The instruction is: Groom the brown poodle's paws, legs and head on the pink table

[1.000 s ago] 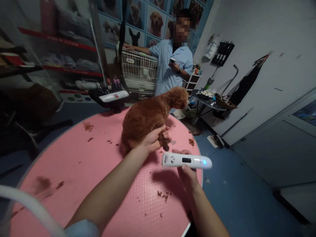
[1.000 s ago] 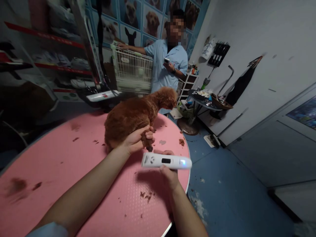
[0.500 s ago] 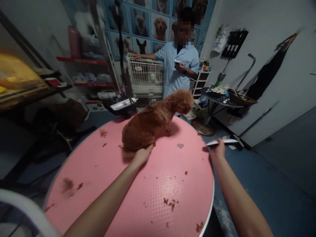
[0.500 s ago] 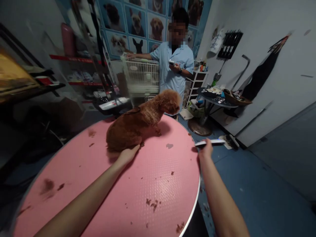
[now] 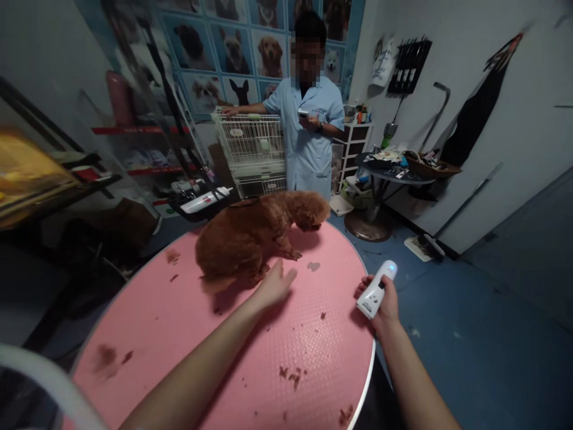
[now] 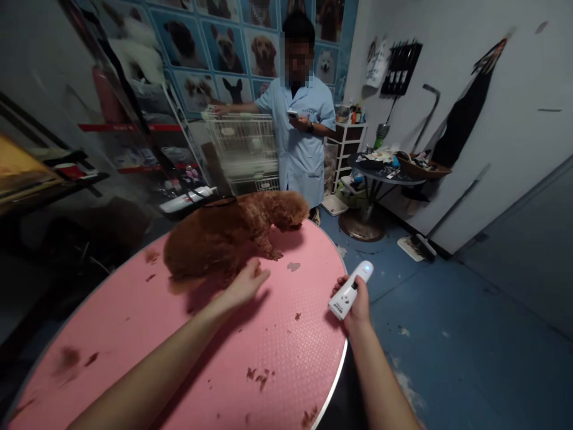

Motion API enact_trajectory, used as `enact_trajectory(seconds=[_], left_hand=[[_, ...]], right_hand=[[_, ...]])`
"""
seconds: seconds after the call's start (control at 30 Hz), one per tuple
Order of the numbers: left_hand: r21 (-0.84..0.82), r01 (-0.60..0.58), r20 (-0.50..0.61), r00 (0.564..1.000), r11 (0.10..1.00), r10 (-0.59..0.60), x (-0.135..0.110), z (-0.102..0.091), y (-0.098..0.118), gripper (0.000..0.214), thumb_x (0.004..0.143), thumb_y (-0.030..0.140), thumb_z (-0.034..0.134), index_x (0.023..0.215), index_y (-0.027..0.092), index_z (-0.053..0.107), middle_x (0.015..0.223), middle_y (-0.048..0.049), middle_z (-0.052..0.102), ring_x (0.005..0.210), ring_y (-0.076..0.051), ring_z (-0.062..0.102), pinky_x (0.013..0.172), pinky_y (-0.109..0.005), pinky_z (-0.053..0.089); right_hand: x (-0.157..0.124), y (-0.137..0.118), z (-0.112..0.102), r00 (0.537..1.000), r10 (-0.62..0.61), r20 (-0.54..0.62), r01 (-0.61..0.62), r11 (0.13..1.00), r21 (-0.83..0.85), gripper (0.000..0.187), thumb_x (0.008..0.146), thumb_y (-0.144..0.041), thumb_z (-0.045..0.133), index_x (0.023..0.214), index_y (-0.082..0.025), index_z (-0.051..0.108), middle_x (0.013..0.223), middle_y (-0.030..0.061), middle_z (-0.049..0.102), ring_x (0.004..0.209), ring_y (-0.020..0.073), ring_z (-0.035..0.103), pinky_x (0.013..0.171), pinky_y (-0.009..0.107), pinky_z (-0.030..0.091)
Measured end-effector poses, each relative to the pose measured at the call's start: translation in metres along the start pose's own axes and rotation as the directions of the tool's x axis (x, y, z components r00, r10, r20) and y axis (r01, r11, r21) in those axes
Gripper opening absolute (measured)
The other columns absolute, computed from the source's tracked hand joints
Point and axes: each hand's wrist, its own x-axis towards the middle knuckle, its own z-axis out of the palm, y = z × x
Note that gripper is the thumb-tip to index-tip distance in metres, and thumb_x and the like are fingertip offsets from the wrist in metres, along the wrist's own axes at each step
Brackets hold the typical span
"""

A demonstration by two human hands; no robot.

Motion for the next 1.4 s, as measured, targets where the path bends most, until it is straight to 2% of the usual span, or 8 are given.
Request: enact_trajectory(seconds=[0.07,0.27,0.43,0.57,0.7,0.9,1.17,1.4], left_hand=[[-0.291,0.031,-0.237,0.966,0.956,-0.104,0.039,0.015,0.007,0.017,0.067,0.023,0.071,0.077,0.015,0.06,0.077,-0.0064,0.066,0.083,-0.023,0.063,0.08,-0.032,0.047],[-0.504,0.044,-0.302,0.927,0.863,-0.223,0.108,0.03,0.028,0.024,0.078,0.034,0.066,0.073,0.013,0.056,0.068,-0.0062,0.062,0.066,-0.017,0.062,0.061,-0.027,0.048],[-0.731,0.072,-0.098,0.973,0.679,-0.21,0.073,0.032,0.036,0.031,0.074,0.028,0.073,0.06,0.017,0.046,0.042,0.0068,0.042,0.035,-0.006,0.039,0.038,-0.019,0.033],[-0.755,0.183,0.062,0.976,0.63,-0.209,0.036,0.028,0.041,0.036,0.076,0.023,0.069,0.057,0.019,0.039,0.04,0.01,0.032,0.031,-0.004,0.031,0.034,-0.016,0.027],[-0.811,0.344,0.26,0.937,0.473,-0.235,0.005,0.02,0.043,0.036,0.09,0.023,0.053,0.059,0.018,0.037,0.041,0.0108,0.028,0.028,-0.002,0.024,0.03,-0.013,0.021],[-0.878,0.461,0.432,0.878,0.129,-0.205,-0.031,0.006,0.034,0.038,0.096,0.025,0.043,0.059,0.018,0.033,0.043,0.0093,0.031,0.028,0.0,0.029,0.029,-0.011,0.023],[-0.898,0.441,0.433,0.884,0.004,-0.178,-0.047,-0.005,0.036,0.038,0.099,0.031,0.034,0.064,0.017,0.04,0.044,0.008,0.035,0.028,0.0,0.032,0.029,-0.009,0.024],[-0.841,0.54,0.499,0.799,0.036,-0.334,-0.064,-0.021,0.025,0.042,0.099,0.035,0.035,0.06,0.019,0.034,0.043,0.0063,0.034,0.029,-0.003,0.034,0.028,-0.013,0.029]], right_hand=[[-0.009,0.013,0.008,0.998,0.01,-0.057,-0.012,1.0,-0.023,0.032,0.066,-0.048,0.063,0.073,-0.017,0.059,0.059,-0.0022,0.062,0.045,0.0103,0.055,0.041,0.021,0.044],[-0.022,0.031,0.012,0.983,-0.16,-0.095,0.143,0.976,-0.165,0.037,0.059,-0.05,0.07,0.067,-0.015,0.063,0.045,-0.0055,0.052,0.041,0.0086,0.046,0.04,0.02,0.036],[-0.025,0.027,0.015,0.986,-0.158,-0.058,0.152,0.983,-0.104,0.04,0.058,-0.052,0.073,0.077,-0.018,0.062,0.065,-0.0017,0.066,0.053,0.0107,0.057,0.048,0.021,0.044],[-0.039,0.019,0.016,0.989,0.069,0.13,-0.072,0.997,0.018,0.055,0.054,-0.046,0.083,0.097,-0.022,0.06,0.08,0.0009,0.073,0.053,0.0129,0.062,0.046,0.022,0.046],[-0.057,0.017,0.013,0.92,0.21,0.331,-0.244,0.968,0.063,0.056,0.053,-0.034,0.088,0.101,-0.023,0.06,0.104,0.0069,0.074,0.06,0.0133,0.066,0.052,0.024,0.051],[-0.084,0.036,0.025,0.921,0.193,0.339,-0.223,0.973,0.051,0.037,0.058,-0.029,0.083,0.087,-0.019,0.062,0.087,0.0053,0.075,0.04,0.0044,0.044,0.041,0.02,0.038],[-0.117,0.054,0.046,0.88,0.253,0.403,-0.288,0.957,0.028,0.039,0.055,-0.031,0.08,0.085,-0.019,0.059,0.084,0.0048,0.075,0.043,0.0075,0.05,0.042,0.021,0.038],[-0.096,0.055,0.039,0.947,0.285,0.149,-0.296,0.953,0.061,0.038,0.062,-0.045,0.077,0.075,-0.02,0.052,0.058,-0.0007,0.066,0.052,0.0138,0.06,0.051,0.025,0.049]])
